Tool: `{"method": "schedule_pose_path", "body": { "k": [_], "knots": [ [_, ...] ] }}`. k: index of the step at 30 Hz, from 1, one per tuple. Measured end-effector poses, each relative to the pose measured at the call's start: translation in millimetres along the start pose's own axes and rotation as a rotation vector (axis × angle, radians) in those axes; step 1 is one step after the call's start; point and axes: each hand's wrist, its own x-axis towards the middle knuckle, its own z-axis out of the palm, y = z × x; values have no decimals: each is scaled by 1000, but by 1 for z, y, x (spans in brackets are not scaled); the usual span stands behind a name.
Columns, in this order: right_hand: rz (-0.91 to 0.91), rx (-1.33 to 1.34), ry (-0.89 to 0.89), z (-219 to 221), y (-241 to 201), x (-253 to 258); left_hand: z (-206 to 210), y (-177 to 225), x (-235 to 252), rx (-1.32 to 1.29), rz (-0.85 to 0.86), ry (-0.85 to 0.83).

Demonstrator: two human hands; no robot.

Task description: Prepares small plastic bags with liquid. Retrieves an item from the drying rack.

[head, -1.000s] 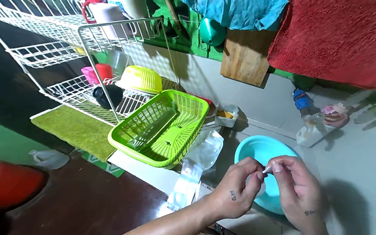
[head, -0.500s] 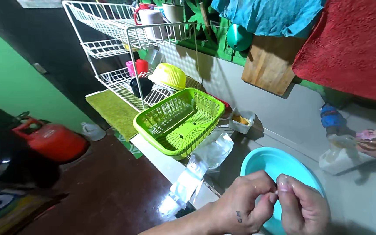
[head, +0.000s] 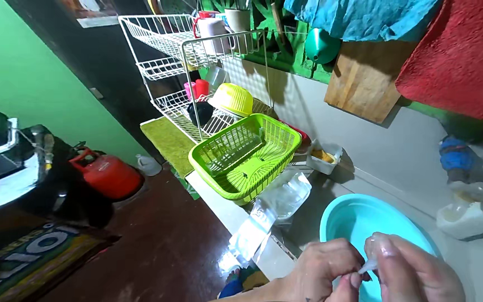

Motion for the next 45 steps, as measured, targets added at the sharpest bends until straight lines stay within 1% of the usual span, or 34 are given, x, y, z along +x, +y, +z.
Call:
{"method": "schedule_pose_path", "body": {
  "k": [3, 5, 8, 10, 12, 14, 16, 18, 21, 24, 26, 28, 31, 33, 35, 37, 40, 41, 43, 45],
  "knots": [
    [-86, -51, -113, 16, -16, 23, -9, 3, -4, 4, 21, 162],
    [-143, -38, -109, 33, -21, 45, -18, 1, -4, 47, 19, 222],
    [-229, -14, -84, 56, -33, 83, -30, -16, -8, -15, 12, 274],
    [-232, -1, -57, 68, -47, 111, -42, -26, -8, -7, -11, 269],
    [-232, -6, -34, 79, -58, 140, -63, -28, 8, 34, -28, 256],
    [-258, -48, -15, 90, -58, 167, -95, -30, 32, 108, -54, 214],
    [-265, -89, 30, 98, -46, 188, -135, -34, 57, 184, -112, 127],
    [-206, -100, 98, 95, -35, 191, -175, -37, 82, 275, -215, 67],
    [-82, -117, 212, 80, -23, 170, -231, -52, 116, 501, -414, -4],
    [41, -164, 316, 73, 2, 139, -272, -104, 135, 722, -609, -125],
    [178, -189, 353, 77, 22, 111, -288, -147, 132, 822, -807, -256],
    [319, -236, 365, 88, 43, 79, -295, -185, 120, 928, -977, -400],
    [551, -283, 310, 117, 66, 24, -297, -230, 88, 1062, -1100, -563],
    [665, -294, 277, 139, 78, -6, -296, -250, 73, 1131, -1134, -607],
    [732, -335, 234, 160, 87, -34, -295, -258, 62, 1182, -1150, -649],
    [800, -391, 155, 174, 93, -51, -293, -265, 53, 1240, -1110, -710],
    [903, -479, 30, 185, 98, -51, -292, -274, 47, 1299, -1003, -836],
    [931, -504, -5, 186, 99, -48, -292, -277, 44, 1322, -969, -855],
    [948, -558, -58, 187, 101, -43, -295, -279, 41, 1330, -953, -839],
    [907, -644, -131, 184, 105, -41, -300, -278, 42, 1320, -965, -817]
  ]
}}
